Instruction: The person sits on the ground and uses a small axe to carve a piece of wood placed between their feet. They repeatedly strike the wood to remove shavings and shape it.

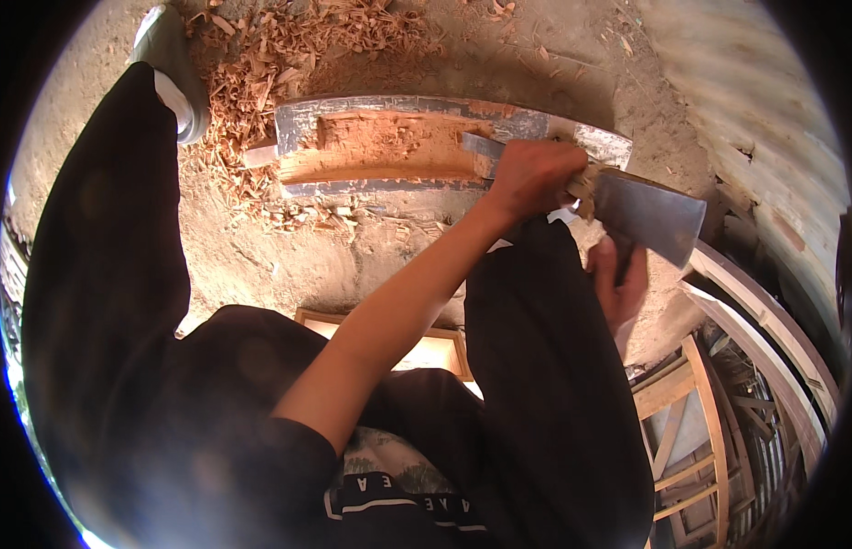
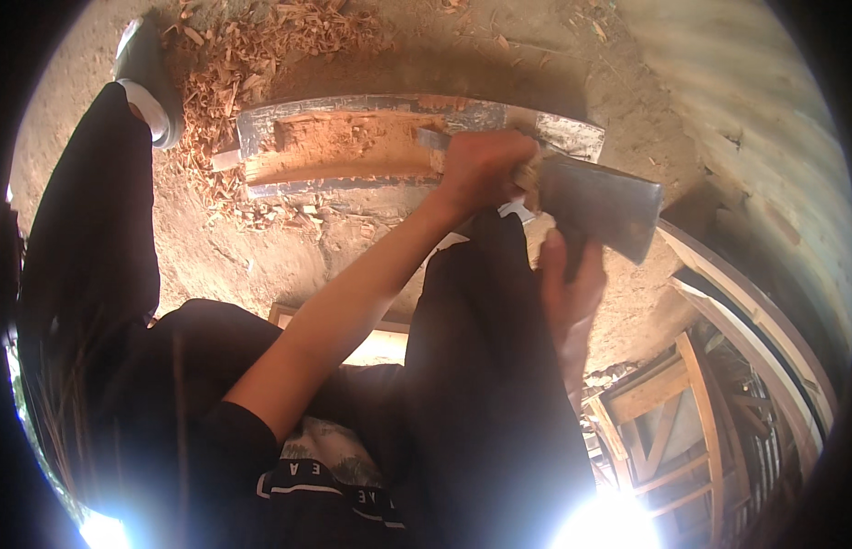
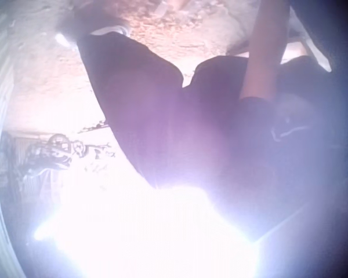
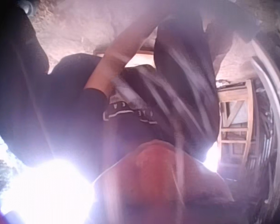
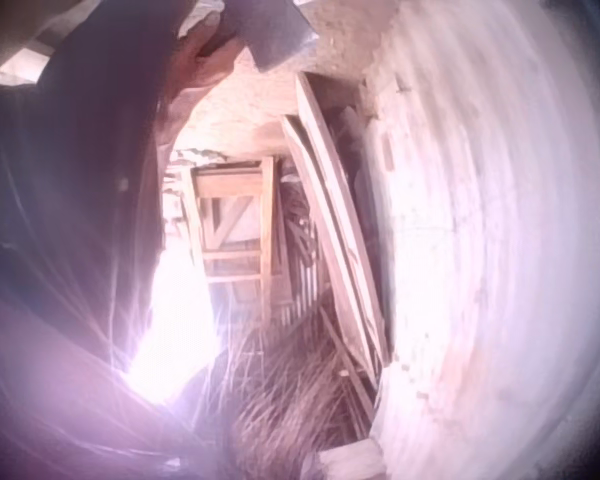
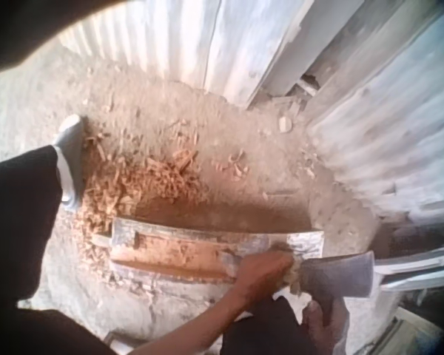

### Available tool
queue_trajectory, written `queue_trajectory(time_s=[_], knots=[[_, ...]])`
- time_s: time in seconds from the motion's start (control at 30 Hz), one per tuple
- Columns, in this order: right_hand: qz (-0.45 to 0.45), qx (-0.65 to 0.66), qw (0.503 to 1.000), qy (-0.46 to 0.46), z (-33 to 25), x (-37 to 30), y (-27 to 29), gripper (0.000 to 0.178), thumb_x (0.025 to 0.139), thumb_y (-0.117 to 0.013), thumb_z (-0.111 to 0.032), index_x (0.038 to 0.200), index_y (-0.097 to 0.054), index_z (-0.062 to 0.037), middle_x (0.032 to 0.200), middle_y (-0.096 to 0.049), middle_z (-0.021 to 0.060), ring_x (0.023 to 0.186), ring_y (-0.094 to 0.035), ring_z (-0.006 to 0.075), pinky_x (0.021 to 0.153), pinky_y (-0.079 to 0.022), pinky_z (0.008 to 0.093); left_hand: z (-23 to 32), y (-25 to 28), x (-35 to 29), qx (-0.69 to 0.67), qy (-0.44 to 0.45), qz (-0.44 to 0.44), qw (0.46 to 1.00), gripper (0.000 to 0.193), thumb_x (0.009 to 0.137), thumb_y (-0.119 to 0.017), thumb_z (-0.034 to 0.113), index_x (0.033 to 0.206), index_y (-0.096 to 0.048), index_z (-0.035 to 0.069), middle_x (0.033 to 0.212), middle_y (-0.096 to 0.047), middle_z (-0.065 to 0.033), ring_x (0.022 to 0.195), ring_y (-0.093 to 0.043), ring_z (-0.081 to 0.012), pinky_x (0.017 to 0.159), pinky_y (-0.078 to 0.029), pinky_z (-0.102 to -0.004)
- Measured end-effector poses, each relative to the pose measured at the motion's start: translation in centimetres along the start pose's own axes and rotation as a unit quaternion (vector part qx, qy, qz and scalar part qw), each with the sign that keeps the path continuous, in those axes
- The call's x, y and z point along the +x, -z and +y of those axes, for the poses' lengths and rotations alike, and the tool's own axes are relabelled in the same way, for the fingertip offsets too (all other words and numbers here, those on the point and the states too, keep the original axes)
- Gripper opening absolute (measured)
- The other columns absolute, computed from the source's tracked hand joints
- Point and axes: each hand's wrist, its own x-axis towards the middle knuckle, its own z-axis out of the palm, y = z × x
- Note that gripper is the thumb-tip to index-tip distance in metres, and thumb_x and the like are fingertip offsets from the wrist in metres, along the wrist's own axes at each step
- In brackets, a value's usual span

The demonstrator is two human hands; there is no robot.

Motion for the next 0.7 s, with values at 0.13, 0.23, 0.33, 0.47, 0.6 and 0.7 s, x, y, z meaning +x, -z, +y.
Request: queue_trajectory(time_s=[0.13, 0.23, 0.33, 0.47, 0.6, 0.7], knots=[[0.024, 0.146, 0.988, -0.048, -3.4, -0.3, 1.3, 0.033, 0.102, -0.053, -0.025, 0.125, -0.054, -0.0007, 0.071, -0.051, 0.0029, 0.049, -0.044, 0.0073, 0.040, -0.033, 0.0228, -0.1, 0.0, -0.5, -0.013, -0.023, 0.020, 0.999, 0.029, 0.056, -0.078, 0.016, 0.077, -0.058, 0.014, 0.071, -0.060, -0.0045, 0.066, -0.064, -0.0271, 0.054, -0.048, -0.0392], [0.133, 0.179, 0.975, 0.007, -2.0, -1.1, -0.2, 0.035, 0.102, -0.053, -0.024, 0.126, -0.052, 0.0006, 0.070, -0.050, 0.0029, 0.049, -0.044, 0.0070, 0.039, -0.033, 0.0219, 0.8, -0.4, 0.5, -0.014, -0.010, 0.017, 1.000, 0.026, 0.061, -0.077, 0.022, 0.074, -0.057, 0.014, 0.068, -0.060, -0.0032, 0.067, -0.065, -0.0261, 0.055, -0.049, -0.0399], [0.001, 0.030, 0.999, 0.036, 1.0, -0.1, 0.0, 0.034, 0.102, -0.052, -0.020, 0.128, -0.050, 0.0028, 0.069, -0.050, 0.0027, 0.049, -0.043, 0.0068, 0.041, -0.034, 0.0216, 0.2, 0.4, 0.3, 0.014, -0.005, 0.011, 1.000, 0.026, 0.060, -0.077, 0.023, 0.074, -0.057, 0.014, 0.069, -0.060, -0.0031, 0.067, -0.065, -0.0261, 0.054, -0.049, -0.0397], [0.056, 0.196, 0.978, -0.034, -2.9, -1.0, 0.8, 0.030, 0.103, -0.050, -0.021, 0.122, -0.051, 0.0021, 0.068, -0.050, 0.0029, 0.049, -0.043, 0.0070, 0.041, -0.034, 0.0214, 0.3, 0.4, 0.1, 0.004, -0.012, -0.005, 1.000, 0.027, 0.061, -0.077, 0.024, 0.074, -0.056, 0.014, 0.070, -0.061, -0.0032, 0.067, -0.066, -0.0264, 0.054, -0.049, -0.0400], [0.047, 0.076, 0.994, 0.061, 0.2, -0.7, -0.5, 0.034, 0.104, -0.050, -0.024, 0.124, -0.051, 0.0027, 0.067, -0.048, 0.0031, 0.050, -0.040, 0.0070, 0.043, -0.034, 0.0228, 0.2, 0.2, 0.0, 0.025, -0.006, -0.016, 1.000, 0.026, 0.063, -0.076, 0.025, 0.075, -0.056, 0.013, 0.070, -0.062, -0.0035, 0.067, -0.066, -0.0268, 0.054, -0.049, -0.0405], [-0.058, 0.106, 0.989, -0.081, -1.1, 0.3, 0.6, 0.033, 0.103, -0.050, -0.024, 0.124, -0.053, 0.0027, 0.071, -0.053, 0.0049, 0.052, -0.043, 0.0106, 0.047, -0.036, 0.0264, -0.1, 0.7, -0.1, 0.022, -0.008, -0.006, 1.000, 0.025, 0.063, -0.076, 0.025, 0.074, -0.056, 0.013, 0.070, -0.062, -0.0036, 0.067, -0.066, -0.0266, 0.054, -0.049, -0.0407]])
